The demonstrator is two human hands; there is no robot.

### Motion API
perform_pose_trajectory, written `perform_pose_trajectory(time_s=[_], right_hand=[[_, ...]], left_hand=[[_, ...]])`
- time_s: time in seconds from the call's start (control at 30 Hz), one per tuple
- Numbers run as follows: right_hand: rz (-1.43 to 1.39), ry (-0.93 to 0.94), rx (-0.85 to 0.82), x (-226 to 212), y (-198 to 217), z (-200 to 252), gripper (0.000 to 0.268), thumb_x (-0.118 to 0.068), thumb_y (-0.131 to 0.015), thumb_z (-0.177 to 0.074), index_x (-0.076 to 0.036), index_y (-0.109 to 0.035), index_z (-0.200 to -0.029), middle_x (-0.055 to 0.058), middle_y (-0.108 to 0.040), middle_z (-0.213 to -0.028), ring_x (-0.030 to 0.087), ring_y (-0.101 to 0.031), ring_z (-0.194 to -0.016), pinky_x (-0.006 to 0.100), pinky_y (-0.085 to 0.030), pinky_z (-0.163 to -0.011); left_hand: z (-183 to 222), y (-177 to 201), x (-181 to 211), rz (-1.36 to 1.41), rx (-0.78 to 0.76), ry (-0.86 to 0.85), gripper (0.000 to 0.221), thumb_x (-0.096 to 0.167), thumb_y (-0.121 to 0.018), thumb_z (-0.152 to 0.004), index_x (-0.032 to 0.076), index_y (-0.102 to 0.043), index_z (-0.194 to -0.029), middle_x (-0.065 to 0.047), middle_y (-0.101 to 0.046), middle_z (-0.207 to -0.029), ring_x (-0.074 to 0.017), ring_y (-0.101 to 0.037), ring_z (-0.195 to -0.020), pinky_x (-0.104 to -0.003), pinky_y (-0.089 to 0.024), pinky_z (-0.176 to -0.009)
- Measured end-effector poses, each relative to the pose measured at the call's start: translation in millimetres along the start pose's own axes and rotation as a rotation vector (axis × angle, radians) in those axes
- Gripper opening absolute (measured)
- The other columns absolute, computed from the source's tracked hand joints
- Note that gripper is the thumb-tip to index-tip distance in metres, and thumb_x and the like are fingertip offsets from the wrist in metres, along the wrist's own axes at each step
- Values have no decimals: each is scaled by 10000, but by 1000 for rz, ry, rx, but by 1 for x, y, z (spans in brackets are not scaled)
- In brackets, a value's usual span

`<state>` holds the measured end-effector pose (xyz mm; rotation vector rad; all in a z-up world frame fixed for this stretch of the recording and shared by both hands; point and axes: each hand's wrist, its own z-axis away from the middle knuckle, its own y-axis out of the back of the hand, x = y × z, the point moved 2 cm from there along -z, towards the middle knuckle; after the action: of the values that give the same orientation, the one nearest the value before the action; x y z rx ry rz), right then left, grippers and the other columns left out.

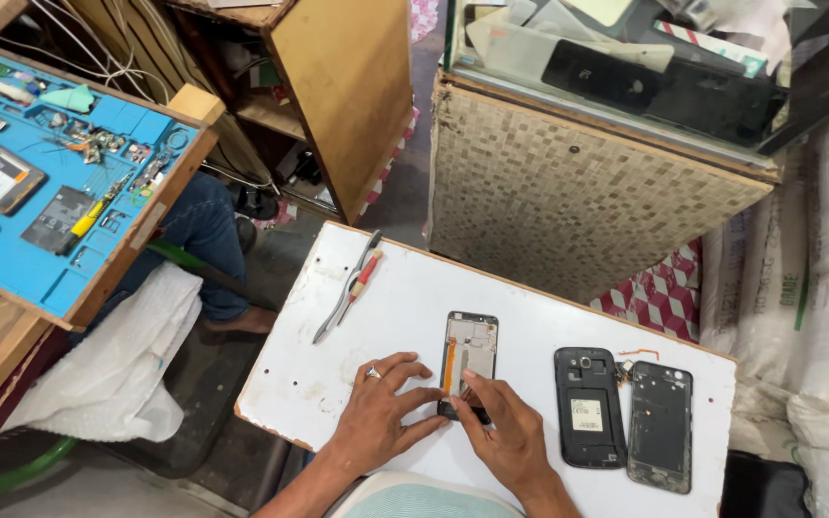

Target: The person uses a small screwdriver to remove screws from the bottom of a disassembled smartphone. They then lift out the battery and set it aside, flip the phone over, and continue to work on the internal components.

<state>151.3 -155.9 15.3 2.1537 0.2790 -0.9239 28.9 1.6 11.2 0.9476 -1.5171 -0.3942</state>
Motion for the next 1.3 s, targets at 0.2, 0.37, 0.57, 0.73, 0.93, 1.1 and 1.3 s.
perform_pose_trajectory(time_s=[0.2,0.37,0.57,0.73,0.93,1.1,1.3], right_hand=[[3,43,-52,-1,2,-1,620,-16,-772,-869,-138,-514,-1420,96,-758,-929,221,-785,-784,341,-650,-644],[-22,146,-33,-9,3,-4,599,6,-733,-886,-114,-494,-1422,160,-750,-1056,264,-783,-870,359,-658,-710],[57,6,5,7,-2,4,622,-57,-817,-831,-124,-530,-1379,110,-740,-880,201,-774,-751,348,-647,-614],[27,-96,-26,25,-12,17,579,-38,-766,-826,-128,-553,-1357,135,-761,-885,225,-803,-808,387,-663,-693],[19,-163,-81,47,-24,27,551,-39,-704,-858,-131,-535,-1374,184,-783,-995,283,-799,-939,437,-664,-816],[42,-149,-68,62,-27,27,641,-93,-768,-807,-155,-500,-1386,163,-778,-893,245,-817,-842,411,-692,-733],[101,-188,-76,65,-26,28,671,-84,-762,-811,-161,-471,-1411,165,-773,-886,244,-812,-829,412,-688,-743]], left_hand=[[3,-1,-1,-14,-3,-14,292,382,-812,-831,192,-797,-1052,-45,-629,-1202,-276,-488,-1330,-497,-319,-1042],[2,-2,-3,-4,-8,-8,296,388,-810,-839,199,-795,-1066,-40,-629,-1203,-275,-489,-1334,-497,-320,-1049],[6,-6,-7,-22,58,-53,275,376,-819,-840,190,-788,-1040,-52,-634,-1221,-281,-515,-1337,-503,-333,-1058],[12,-2,-6,43,75,-75,282,385,-809,-891,171,-775,-1072,-82,-624,-1248,-303,-502,-1365,-501,-334,-1070],[16,2,-5,49,40,-75,285,405,-776,-929,166,-773,-1086,-90,-627,-1260,-297,-480,-1405,-493,-327,-1110],[14,3,-4,48,36,-77,293,420,-770,-940,162,-772,-1079,-94,-629,-1264,-293,-468,-1413,-487,-316,-1121],[15,3,-5,61,26,-70,297,427,-758,-943,174,-778,-1096,-91,-629,-1258,-290,-470,-1415,-487,-312,-1129]])
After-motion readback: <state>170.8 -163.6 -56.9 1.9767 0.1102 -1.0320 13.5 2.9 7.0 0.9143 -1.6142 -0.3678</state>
